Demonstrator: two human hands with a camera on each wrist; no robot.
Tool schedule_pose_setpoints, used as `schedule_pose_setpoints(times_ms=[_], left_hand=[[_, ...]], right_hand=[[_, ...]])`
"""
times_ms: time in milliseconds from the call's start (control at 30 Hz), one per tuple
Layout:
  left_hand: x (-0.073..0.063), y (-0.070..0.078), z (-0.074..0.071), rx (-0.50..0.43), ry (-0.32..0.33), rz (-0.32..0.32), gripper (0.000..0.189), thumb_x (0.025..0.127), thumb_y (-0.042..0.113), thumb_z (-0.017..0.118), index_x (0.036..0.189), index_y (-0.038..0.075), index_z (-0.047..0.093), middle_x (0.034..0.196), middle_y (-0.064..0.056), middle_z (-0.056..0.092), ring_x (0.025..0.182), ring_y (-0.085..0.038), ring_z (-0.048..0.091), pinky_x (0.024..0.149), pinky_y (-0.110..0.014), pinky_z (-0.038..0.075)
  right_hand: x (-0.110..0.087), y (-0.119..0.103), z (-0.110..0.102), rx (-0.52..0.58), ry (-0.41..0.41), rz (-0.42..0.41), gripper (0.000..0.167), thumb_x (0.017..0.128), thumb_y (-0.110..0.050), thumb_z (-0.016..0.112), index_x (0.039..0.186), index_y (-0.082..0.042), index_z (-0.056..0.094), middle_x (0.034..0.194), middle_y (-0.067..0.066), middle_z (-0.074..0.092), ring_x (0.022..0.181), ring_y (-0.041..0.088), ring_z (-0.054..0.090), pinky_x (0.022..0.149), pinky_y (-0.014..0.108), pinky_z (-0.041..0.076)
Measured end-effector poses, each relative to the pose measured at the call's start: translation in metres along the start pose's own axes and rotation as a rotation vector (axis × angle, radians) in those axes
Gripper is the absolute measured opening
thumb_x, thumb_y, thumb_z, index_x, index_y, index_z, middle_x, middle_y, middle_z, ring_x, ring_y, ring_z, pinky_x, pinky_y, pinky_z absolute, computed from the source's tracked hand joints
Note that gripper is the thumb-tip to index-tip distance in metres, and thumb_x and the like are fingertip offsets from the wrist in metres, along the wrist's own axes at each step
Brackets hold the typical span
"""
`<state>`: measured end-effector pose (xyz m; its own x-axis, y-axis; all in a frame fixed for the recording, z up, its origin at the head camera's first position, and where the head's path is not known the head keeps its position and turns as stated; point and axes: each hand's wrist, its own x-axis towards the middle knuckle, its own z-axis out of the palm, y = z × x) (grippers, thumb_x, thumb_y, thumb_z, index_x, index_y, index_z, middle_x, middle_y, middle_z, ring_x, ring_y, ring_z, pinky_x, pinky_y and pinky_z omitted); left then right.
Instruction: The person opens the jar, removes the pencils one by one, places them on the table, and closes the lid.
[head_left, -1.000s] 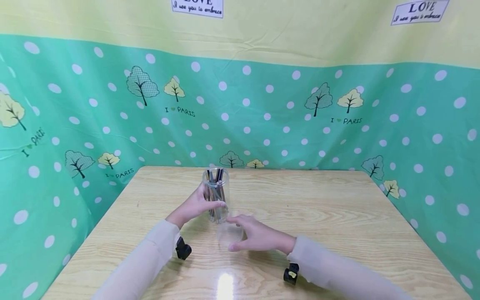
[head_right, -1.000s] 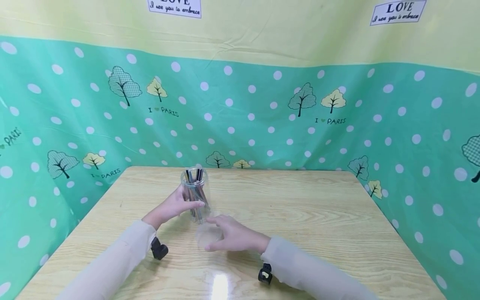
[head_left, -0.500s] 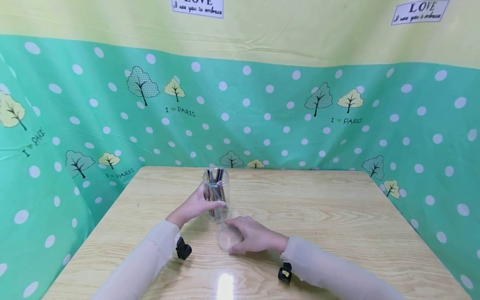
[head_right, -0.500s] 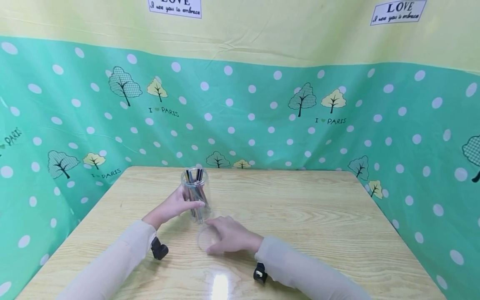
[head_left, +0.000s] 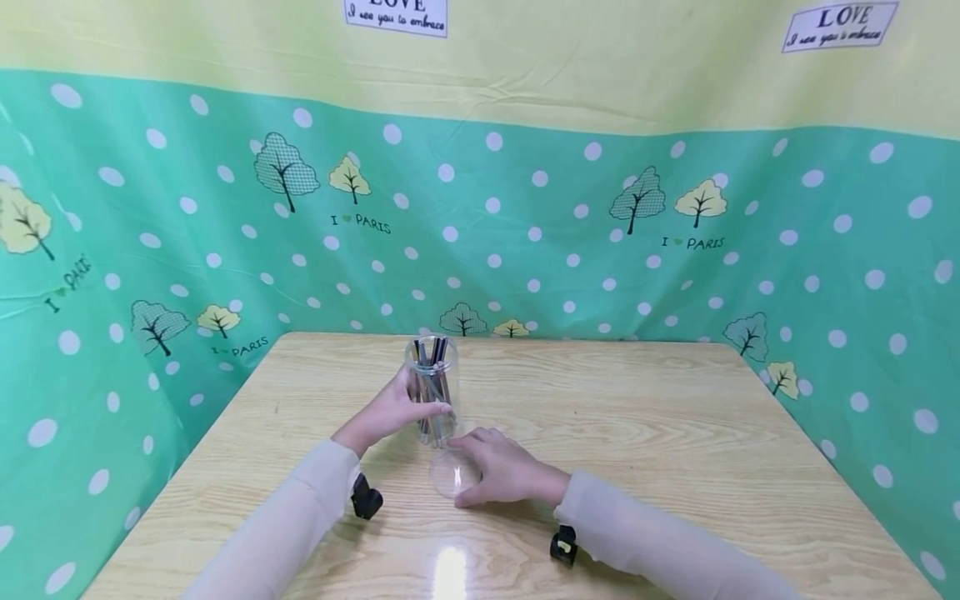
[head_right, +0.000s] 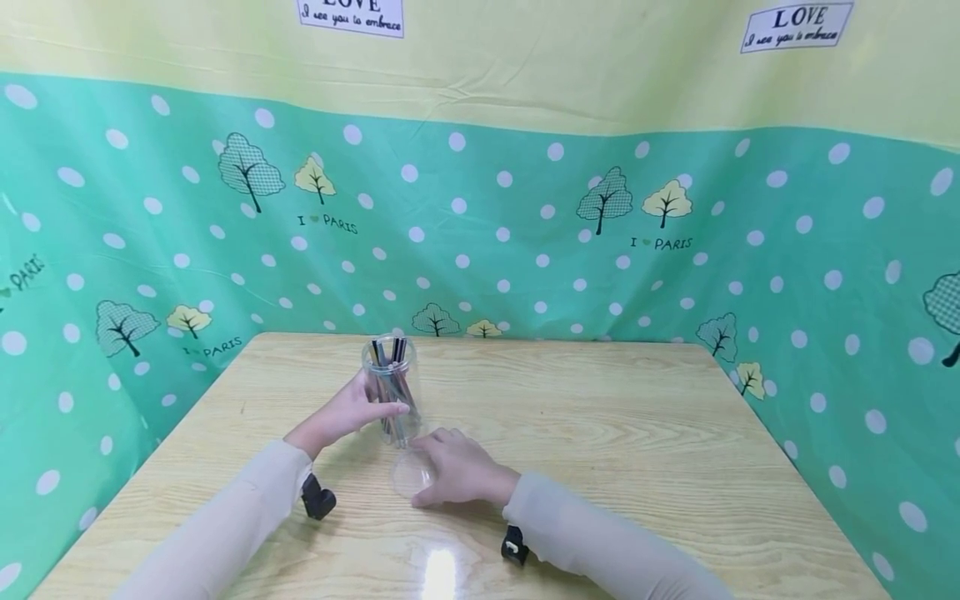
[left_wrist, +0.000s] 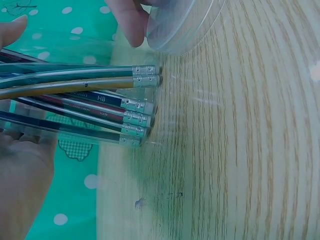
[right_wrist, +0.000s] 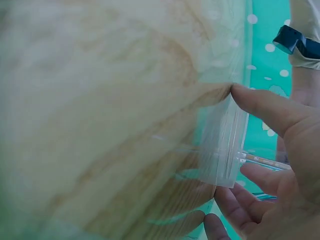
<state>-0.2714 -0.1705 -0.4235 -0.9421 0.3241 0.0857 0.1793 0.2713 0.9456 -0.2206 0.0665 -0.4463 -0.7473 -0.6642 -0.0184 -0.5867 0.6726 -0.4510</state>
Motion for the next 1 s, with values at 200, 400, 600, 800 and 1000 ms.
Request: schedule_pose_setpoints(times_ms=[200,400,600,800,1000], left_hand=[[0.0,0.002,0.0,0.001,0.001,-0.016,0.095,0.078,0.028,0.088,0.152,0.017,0.03,0.135,-0.013,0.057,0.123,-0.032,0.055,0.11,-0.055,0.037],[0.001,-0.001,0.0,-0.005,-0.013,-0.001,0.092,0.08,0.028,0.086,0.151,0.015,0.03,0.135,-0.015,0.057,0.124,-0.033,0.055,0.11,-0.057,0.036],[0.001,-0.002,0.0,-0.01,-0.022,0.023,0.091,0.081,0.025,0.086,0.152,0.015,0.03,0.137,-0.016,0.056,0.125,-0.034,0.054,0.11,-0.058,0.036],[0.001,-0.001,0.001,-0.017,-0.02,0.025,0.091,0.08,0.023,0.086,0.152,0.017,0.03,0.136,-0.014,0.057,0.123,-0.032,0.055,0.11,-0.056,0.037],[0.001,0.0,0.001,-0.015,-0.029,0.042,0.091,0.082,0.022,0.085,0.153,0.017,0.029,0.134,-0.018,0.058,0.122,-0.032,0.056,0.109,-0.056,0.037]], right_hand=[[0.0,0.001,-0.003,0.069,-0.007,-0.008,0.089,0.073,-0.05,0.086,0.146,-0.014,0.05,0.134,0.003,0.054,0.118,0.017,0.052,0.099,0.035,0.048],[-0.003,0.003,-0.012,0.181,-0.03,-0.008,0.087,0.075,-0.046,0.086,0.146,-0.012,0.049,0.134,0.007,0.053,0.116,0.019,0.053,0.096,0.036,0.05],[-0.005,0.005,-0.029,0.194,-0.015,-0.005,0.083,0.082,-0.043,0.081,0.148,-0.008,0.045,0.144,0.008,0.049,0.126,0.026,0.051,0.104,0.044,0.046],[-0.005,0.005,-0.047,0.2,0.016,-0.022,0.076,0.086,-0.035,0.079,0.148,-0.009,0.045,0.146,0.009,0.048,0.125,0.032,0.053,0.1,0.044,0.049],[-0.005,-0.002,-0.066,0.181,0.064,-0.053,0.071,0.089,-0.03,0.077,0.148,-0.008,0.046,0.145,0.011,0.05,0.124,0.033,0.053,0.1,0.045,0.049]])
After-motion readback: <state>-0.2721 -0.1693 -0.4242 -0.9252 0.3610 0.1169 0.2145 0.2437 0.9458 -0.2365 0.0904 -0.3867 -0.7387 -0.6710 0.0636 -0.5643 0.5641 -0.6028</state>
